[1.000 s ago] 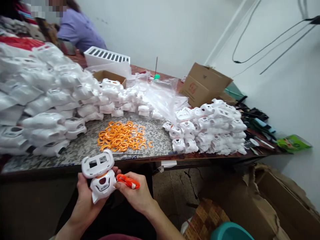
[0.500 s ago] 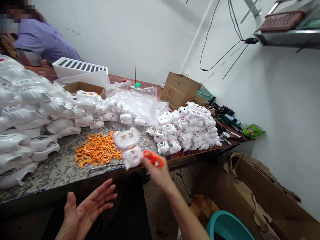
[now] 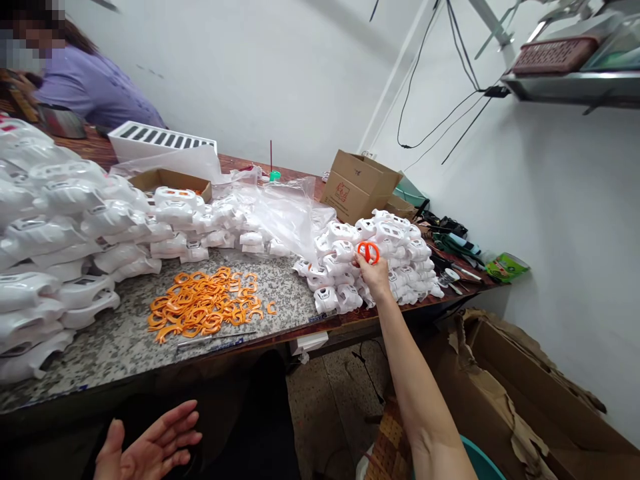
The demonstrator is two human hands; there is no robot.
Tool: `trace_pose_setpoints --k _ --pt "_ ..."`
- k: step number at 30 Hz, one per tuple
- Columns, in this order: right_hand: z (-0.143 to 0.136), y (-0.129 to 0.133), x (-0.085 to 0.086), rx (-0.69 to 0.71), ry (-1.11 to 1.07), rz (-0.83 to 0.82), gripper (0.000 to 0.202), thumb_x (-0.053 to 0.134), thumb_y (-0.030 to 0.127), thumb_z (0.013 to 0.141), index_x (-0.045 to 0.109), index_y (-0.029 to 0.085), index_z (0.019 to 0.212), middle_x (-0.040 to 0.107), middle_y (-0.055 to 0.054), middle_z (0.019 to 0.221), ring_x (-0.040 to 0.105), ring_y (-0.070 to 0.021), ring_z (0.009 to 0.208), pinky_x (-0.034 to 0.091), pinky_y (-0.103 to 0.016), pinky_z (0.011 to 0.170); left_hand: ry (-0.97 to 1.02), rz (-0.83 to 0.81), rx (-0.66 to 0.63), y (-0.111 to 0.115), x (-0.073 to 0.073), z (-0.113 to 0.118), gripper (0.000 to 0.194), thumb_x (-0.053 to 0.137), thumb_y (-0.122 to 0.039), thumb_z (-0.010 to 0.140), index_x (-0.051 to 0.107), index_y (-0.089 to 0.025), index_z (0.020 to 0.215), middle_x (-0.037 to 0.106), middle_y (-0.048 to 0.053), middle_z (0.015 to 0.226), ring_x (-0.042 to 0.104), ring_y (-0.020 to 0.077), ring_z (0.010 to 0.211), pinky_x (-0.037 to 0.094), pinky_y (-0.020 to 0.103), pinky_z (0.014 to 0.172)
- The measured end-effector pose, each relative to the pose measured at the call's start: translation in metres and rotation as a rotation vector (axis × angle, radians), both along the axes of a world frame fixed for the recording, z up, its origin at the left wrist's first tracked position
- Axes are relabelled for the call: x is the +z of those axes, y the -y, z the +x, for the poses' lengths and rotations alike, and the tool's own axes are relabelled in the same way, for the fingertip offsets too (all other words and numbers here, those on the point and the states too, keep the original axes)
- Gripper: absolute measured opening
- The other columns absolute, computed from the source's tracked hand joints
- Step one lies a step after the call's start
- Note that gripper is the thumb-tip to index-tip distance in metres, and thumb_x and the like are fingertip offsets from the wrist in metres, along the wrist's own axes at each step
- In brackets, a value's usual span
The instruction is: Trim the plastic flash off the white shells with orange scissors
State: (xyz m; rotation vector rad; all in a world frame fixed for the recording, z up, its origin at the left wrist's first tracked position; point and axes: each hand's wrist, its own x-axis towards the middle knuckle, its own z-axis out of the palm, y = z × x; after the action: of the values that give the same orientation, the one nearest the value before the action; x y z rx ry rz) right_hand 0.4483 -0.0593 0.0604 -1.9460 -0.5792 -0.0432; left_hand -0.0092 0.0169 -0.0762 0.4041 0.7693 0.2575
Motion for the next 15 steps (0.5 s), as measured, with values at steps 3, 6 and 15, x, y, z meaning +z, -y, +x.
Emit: trace_pose_setpoints --k 3,6,15 --pt "-0.003 0.005 -0.002 -0.027 0.091 -0.07 0.039 0.062 0.051 0.067 0.064 0.013 0.074 0.063 -0.006 0.06 0.052 -0.0137 0.051 0.041 -0.026 0.049 -0.007 -0.01 0.005 0.0 -0.002 -0.001 0.082 0.052 -0.085 0.053 0.075 -0.017 0.092 0.072 0.014 0.101 0.062 0.0328 0.09 0.05 0.036 0.07" --pt "-0.007 0.01 0.003 -0.046 0.19 -0.126 0.035 0.061 0.047 0.07 0.066 0.013 0.074 0.064 -0.006 0.063 0.056 -0.0174 0.06 0.043 -0.03 0.061 -0.006 -0.032 0.003 0.0 -0.006 0.0 0.08 0.054 -0.084 0.053 0.075 -0.017 0.092 0.072 0.013 0.1 0.062 0.0322 0.089 0.05 0.036 0.069" --pt "-0.064 -0.008 0.035 0.142 0.577 -0.237 0.037 0.049 0.044 0.084 0.069 0.015 0.093 0.067 -0.008 0.075 0.058 -0.0182 0.065 0.041 -0.028 0.064 -0.029 -0.027 0.092 0.015 0.005 0.007 0.073 0.055 -0.079 0.061 0.075 -0.015 0.09 0.073 0.013 0.089 0.064 0.0258 0.077 0.048 0.031 0.063"
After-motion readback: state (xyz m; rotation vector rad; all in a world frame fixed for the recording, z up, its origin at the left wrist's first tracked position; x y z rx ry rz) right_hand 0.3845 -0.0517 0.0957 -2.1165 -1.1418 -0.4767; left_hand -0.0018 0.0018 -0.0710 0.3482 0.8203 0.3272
